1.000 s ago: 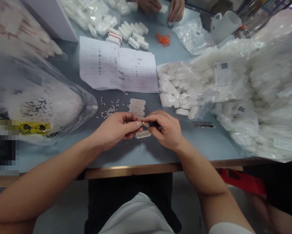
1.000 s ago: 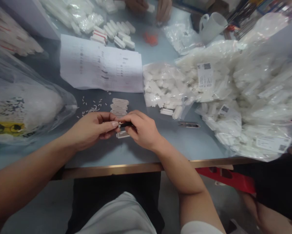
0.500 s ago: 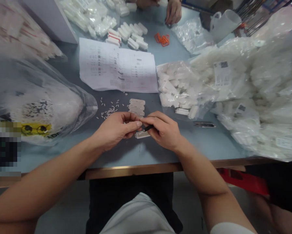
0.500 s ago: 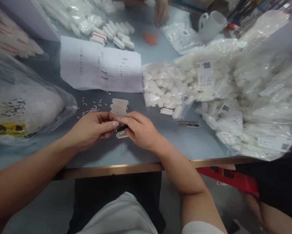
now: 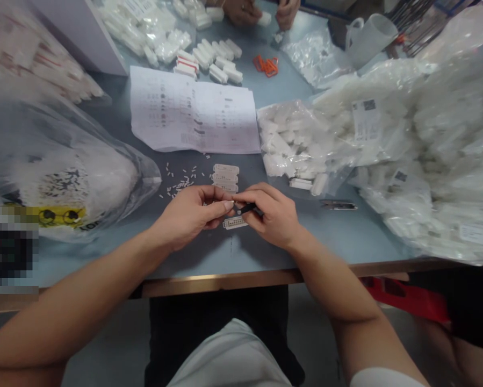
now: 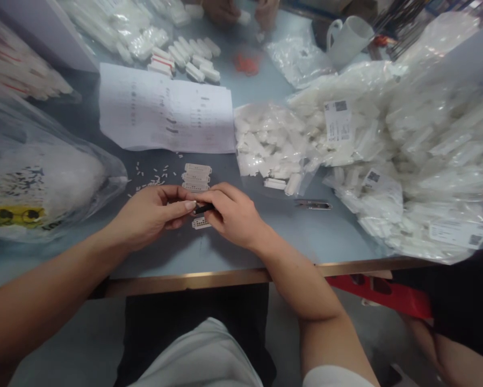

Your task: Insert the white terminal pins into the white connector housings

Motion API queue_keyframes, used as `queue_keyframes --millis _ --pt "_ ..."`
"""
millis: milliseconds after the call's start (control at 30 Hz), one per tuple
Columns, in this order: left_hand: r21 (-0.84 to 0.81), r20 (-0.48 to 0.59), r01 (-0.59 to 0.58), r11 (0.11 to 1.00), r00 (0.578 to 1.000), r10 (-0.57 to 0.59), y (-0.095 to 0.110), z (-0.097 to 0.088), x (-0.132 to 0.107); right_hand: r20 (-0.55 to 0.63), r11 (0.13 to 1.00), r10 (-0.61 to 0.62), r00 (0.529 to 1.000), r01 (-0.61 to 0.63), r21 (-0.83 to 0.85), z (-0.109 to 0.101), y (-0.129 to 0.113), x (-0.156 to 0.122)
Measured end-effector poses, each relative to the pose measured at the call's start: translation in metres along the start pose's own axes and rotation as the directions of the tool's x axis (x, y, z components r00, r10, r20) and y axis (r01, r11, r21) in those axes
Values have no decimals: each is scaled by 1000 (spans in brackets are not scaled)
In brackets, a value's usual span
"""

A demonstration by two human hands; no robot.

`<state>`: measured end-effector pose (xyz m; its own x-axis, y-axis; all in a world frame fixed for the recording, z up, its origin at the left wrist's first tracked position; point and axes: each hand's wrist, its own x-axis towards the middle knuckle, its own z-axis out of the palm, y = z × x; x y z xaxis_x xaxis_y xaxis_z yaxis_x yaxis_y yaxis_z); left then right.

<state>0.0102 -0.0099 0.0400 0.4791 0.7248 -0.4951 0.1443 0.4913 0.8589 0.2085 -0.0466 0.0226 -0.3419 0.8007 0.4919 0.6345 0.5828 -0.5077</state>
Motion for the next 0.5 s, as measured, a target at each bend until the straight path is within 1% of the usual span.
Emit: queue_keyframes --millis 167,300,400,467,500 --pt "74 -7 22 997 1000 -21 5 1 -3 9 1000 2 1000 -2 4 0 0 -1" --pt "144 13 15 990 1000 -17 5 0 -3 25 1000 17 1000 -18 14 2 1 -3" --pt "207 25 18 978 999 -24 6 -2 -3 63 999 30 998 -31 21 -1 3 -3" --pt "298 3 16 955 1000 -18 8 -5 -3 110 999 25 994 -29 33 -6 4 -2" --pt "359 -15 6 933 1000 0 10 -7 -3 153 999 15 988 -21 37 -9 5 0"
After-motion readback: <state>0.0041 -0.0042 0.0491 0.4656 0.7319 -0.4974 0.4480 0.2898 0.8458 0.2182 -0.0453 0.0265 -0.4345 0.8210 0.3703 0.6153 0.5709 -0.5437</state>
